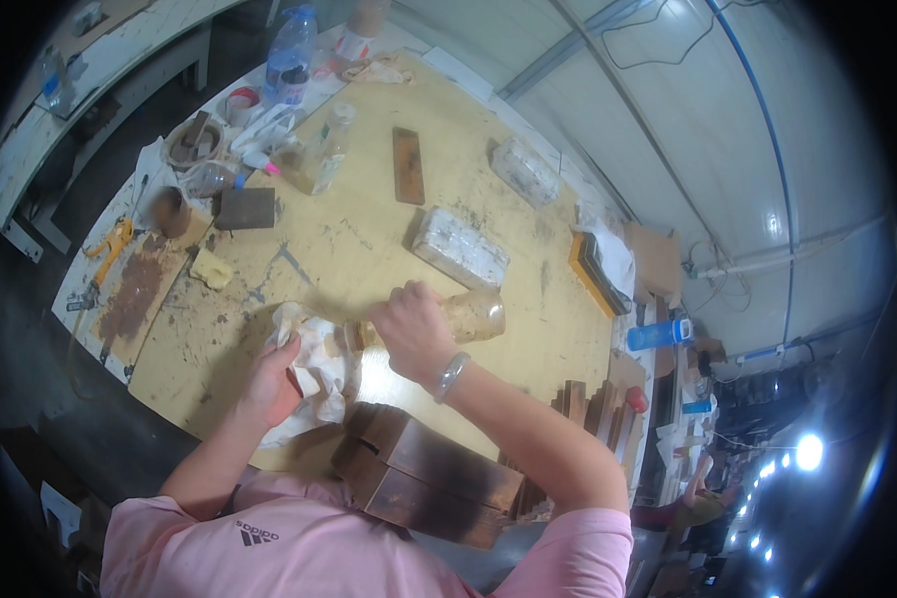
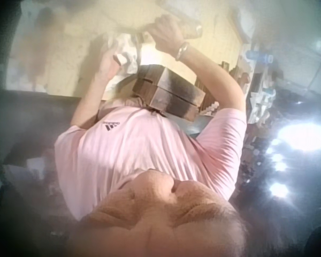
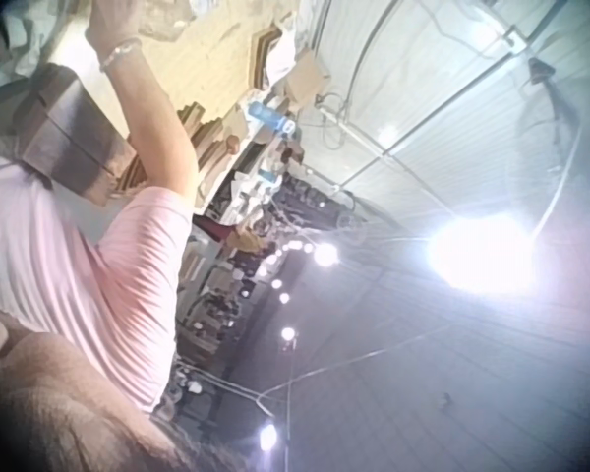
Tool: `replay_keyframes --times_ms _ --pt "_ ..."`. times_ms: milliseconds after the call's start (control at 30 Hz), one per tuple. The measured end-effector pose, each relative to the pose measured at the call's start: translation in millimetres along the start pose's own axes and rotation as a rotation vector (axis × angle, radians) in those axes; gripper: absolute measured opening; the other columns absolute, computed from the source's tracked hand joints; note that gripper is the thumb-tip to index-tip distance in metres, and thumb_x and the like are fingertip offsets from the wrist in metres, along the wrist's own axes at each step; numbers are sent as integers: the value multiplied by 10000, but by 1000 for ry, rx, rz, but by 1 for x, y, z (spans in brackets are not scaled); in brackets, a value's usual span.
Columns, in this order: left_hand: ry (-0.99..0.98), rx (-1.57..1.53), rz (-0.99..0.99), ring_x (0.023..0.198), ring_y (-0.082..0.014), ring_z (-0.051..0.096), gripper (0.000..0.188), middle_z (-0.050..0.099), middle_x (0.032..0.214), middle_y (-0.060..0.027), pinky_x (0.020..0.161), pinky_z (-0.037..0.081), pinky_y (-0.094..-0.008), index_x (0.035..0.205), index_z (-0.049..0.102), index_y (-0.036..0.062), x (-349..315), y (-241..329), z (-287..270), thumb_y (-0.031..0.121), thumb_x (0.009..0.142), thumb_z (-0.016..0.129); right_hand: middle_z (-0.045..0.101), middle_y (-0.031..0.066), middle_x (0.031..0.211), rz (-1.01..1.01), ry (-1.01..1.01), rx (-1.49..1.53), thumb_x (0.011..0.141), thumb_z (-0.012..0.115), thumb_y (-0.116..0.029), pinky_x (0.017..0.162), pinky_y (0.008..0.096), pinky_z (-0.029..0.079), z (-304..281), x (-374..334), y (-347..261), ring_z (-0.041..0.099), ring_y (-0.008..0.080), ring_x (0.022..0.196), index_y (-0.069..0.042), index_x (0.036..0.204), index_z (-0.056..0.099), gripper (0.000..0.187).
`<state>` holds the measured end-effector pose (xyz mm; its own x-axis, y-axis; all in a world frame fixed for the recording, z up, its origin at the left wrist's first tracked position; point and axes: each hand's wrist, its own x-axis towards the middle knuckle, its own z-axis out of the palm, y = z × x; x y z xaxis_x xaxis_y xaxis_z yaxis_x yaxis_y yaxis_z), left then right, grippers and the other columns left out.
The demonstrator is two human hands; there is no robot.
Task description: The person wipes a wooden block with a sponge, then pours liquid from a bottle onto a cloth and wipes several more wooden blocks, stacking them together on a workbench.
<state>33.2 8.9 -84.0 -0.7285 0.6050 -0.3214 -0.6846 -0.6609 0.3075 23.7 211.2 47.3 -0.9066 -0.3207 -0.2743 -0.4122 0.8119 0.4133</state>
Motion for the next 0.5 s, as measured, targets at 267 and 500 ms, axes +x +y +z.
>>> replay_keyframes --times_ms 267,500 --pt "-48 -33 2 1205 -259 568 368 584 1301 -104 1004 476 -440 1357 478 57 -4 1 1 221 1027 482 586 110 808 95 219 293 675 700 -182 734 386 420 21 1 3 566 291 811 -85 906 609 267" --pt "-22 -25 -29 1133 -212 610 337 624 1236 -85 982 490 -397 1327 518 22 -42 21 6 139 1011 516 650 85 1050 439 347 1283 642 850 -94 869 342 527 65 -17 10 635 201 972 -48 1169 550 608"
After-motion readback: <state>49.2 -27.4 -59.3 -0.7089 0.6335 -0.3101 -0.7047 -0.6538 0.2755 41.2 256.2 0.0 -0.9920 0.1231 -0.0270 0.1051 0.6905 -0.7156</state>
